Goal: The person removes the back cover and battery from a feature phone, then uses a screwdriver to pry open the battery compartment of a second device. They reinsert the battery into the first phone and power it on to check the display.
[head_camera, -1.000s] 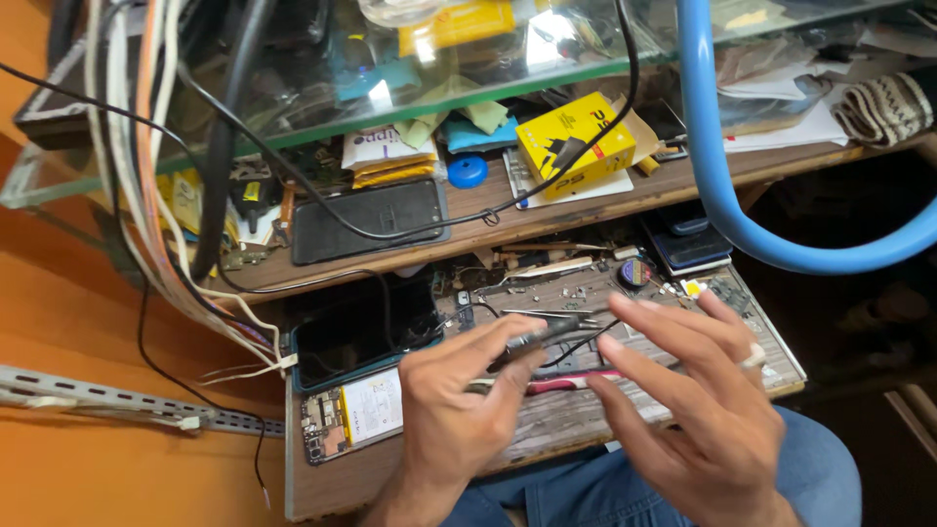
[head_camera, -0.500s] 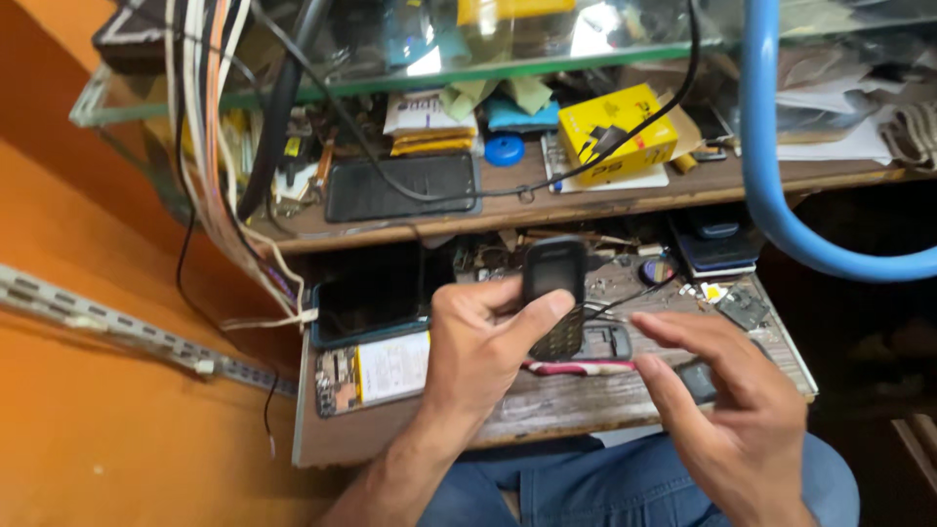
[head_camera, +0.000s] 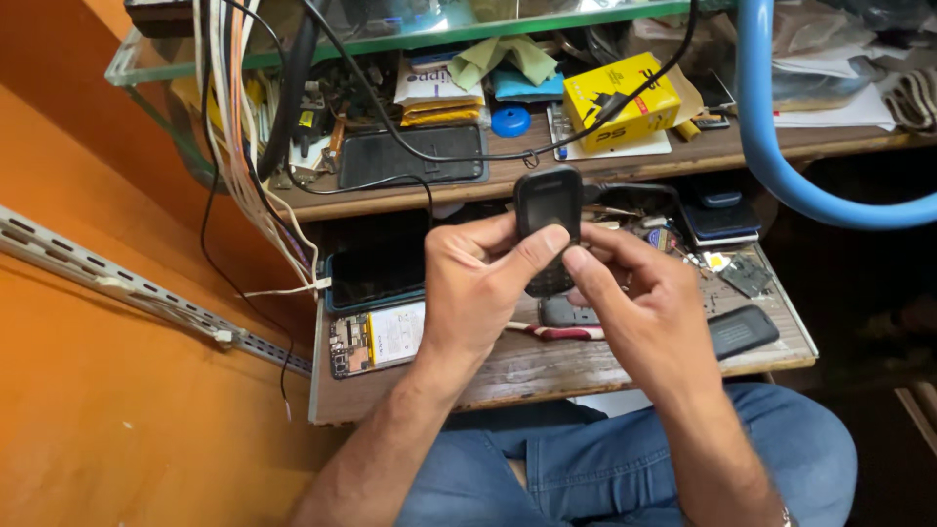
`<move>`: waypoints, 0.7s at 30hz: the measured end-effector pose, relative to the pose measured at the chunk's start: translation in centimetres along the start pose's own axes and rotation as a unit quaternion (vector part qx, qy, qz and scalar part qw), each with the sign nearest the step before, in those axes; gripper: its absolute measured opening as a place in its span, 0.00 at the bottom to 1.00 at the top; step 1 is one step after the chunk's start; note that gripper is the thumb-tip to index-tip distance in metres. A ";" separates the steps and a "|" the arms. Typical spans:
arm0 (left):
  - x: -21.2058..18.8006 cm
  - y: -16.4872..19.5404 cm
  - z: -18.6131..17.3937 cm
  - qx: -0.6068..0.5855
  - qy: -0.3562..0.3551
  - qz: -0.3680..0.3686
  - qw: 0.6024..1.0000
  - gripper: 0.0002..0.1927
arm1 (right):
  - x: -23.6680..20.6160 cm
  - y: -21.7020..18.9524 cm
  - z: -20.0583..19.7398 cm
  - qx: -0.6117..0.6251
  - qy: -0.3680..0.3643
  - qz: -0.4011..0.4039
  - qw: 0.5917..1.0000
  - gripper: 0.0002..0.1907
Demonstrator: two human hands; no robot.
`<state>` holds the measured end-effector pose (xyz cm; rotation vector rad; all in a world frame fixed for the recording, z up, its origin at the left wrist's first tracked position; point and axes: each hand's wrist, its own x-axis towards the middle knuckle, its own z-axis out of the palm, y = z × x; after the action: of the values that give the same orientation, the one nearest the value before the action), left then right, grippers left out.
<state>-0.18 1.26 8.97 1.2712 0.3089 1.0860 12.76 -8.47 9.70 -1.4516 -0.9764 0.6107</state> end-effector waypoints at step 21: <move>-18.1 5.5 -5.1 0.080 -0.085 0.159 0.980 0.07 | -21.2 -0.7 7.4 0.052 -0.005 -0.142 0.989 0.14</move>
<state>-15.58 -10.40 5.62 1.5850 0.0642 1.2294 -4.32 -22.44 5.62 -1.1916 -1.1190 0.4528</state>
